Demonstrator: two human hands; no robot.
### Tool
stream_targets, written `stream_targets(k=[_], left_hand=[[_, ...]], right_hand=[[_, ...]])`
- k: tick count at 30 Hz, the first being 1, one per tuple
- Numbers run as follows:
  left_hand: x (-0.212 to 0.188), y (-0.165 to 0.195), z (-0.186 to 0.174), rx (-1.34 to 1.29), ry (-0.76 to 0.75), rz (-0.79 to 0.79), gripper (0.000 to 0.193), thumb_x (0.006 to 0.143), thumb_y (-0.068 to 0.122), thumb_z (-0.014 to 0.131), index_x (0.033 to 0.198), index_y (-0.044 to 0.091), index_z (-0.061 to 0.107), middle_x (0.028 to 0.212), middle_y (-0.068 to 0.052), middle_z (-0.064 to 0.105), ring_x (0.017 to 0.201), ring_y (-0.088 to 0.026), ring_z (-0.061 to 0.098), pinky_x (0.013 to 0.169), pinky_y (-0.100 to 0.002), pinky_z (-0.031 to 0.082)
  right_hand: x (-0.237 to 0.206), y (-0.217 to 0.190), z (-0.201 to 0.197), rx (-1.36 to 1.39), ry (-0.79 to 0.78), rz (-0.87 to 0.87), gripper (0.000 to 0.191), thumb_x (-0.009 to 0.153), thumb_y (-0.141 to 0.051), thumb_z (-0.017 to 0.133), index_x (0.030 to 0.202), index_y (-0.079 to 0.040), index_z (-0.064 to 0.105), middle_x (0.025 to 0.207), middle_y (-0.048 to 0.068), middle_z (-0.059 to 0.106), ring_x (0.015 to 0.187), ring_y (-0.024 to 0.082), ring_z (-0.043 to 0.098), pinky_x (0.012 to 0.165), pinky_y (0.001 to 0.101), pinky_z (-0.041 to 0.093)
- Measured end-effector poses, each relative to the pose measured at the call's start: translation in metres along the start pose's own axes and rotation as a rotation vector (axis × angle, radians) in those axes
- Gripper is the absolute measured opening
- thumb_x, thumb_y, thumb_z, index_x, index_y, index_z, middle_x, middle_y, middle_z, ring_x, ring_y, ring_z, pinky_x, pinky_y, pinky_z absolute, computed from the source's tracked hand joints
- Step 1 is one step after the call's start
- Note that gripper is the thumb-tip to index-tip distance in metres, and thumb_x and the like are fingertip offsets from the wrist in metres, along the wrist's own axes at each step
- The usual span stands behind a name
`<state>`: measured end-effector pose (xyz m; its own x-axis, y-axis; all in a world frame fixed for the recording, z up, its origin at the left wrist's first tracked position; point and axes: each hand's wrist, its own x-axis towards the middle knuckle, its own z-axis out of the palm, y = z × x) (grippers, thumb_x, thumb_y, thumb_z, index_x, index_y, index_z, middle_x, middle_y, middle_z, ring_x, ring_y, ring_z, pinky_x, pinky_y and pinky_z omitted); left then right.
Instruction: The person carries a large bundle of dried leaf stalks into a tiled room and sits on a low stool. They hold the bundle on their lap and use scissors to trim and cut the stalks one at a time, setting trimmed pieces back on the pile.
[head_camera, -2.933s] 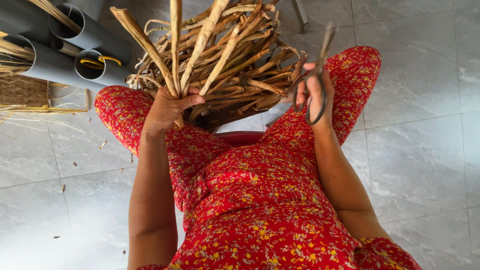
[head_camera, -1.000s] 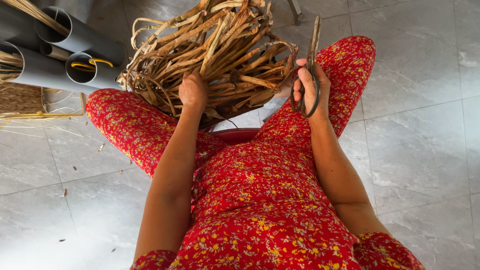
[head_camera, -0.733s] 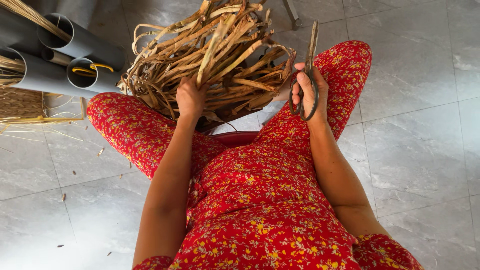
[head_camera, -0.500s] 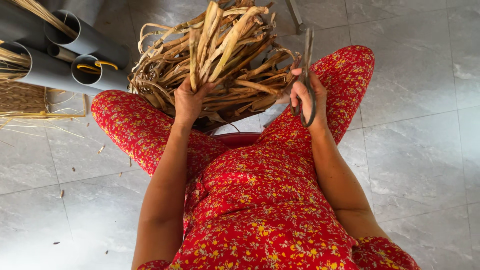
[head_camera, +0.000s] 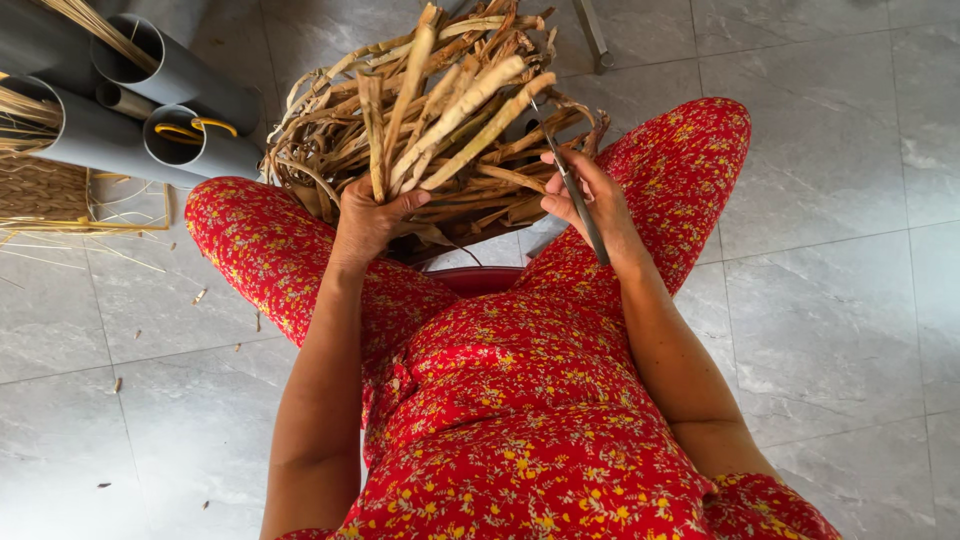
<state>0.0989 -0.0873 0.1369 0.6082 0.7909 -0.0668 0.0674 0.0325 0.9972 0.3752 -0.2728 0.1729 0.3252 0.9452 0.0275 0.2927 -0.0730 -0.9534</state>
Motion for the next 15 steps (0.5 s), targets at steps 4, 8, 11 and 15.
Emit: stream_targets(k=[4, 8, 11, 15], left_hand=[[-0.004, 0.007, 0.002, 0.063, -0.022, -0.091, 0.029, 0.085, 0.011, 0.086, 0.112, 0.004, 0.077, 0.092, 0.004, 0.076, 0.08, -0.003, 0.061, 0.074, -0.024, 0.056], [-0.003, 0.009, 0.005, 0.056, -0.052, -0.107, 0.029, 0.084, 0.016, 0.086, 0.109, 0.004, 0.077, 0.092, 0.004, 0.078, 0.08, -0.003, 0.064, 0.075, -0.025, 0.058], [0.0, 0.01, 0.004, 0.267, -0.074, -0.125, 0.031, 0.085, 0.019, 0.088, 0.106, 0.001, 0.075, 0.086, -0.004, 0.076, 0.075, -0.007, 0.06, 0.072, -0.029, 0.055], [0.006, 0.011, 0.004, 0.435, -0.117, -0.044, 0.039, 0.083, 0.021, 0.087, 0.111, 0.0, 0.071, 0.09, -0.007, 0.076, 0.076, -0.009, 0.065, 0.073, -0.032, 0.056]], right_hand=[[-0.002, 0.0, 0.0, 0.077, 0.003, 0.053, 0.054, 0.092, -0.032, 0.08, 0.139, -0.009, 0.063, 0.092, -0.002, 0.063, 0.08, 0.007, 0.061, 0.068, 0.0237, 0.051], [-0.004, 0.012, 0.0, -0.028, 0.049, 0.059, 0.051, 0.09, -0.025, 0.085, 0.134, -0.007, 0.067, 0.083, -0.002, 0.057, 0.077, 0.006, 0.056, 0.068, 0.023, 0.048], [-0.006, 0.021, 0.005, 0.085, 0.097, 0.043, 0.047, 0.091, -0.017, 0.086, 0.133, -0.006, 0.069, 0.083, -0.005, 0.054, 0.074, 0.004, 0.054, 0.065, 0.0219, 0.046], [-0.01, 0.027, 0.005, 0.21, 0.168, 0.179, 0.044, 0.088, -0.013, 0.082, 0.129, -0.007, 0.068, 0.07, -0.006, 0.055, 0.052, 0.003, 0.048, 0.043, 0.0214, 0.036]])
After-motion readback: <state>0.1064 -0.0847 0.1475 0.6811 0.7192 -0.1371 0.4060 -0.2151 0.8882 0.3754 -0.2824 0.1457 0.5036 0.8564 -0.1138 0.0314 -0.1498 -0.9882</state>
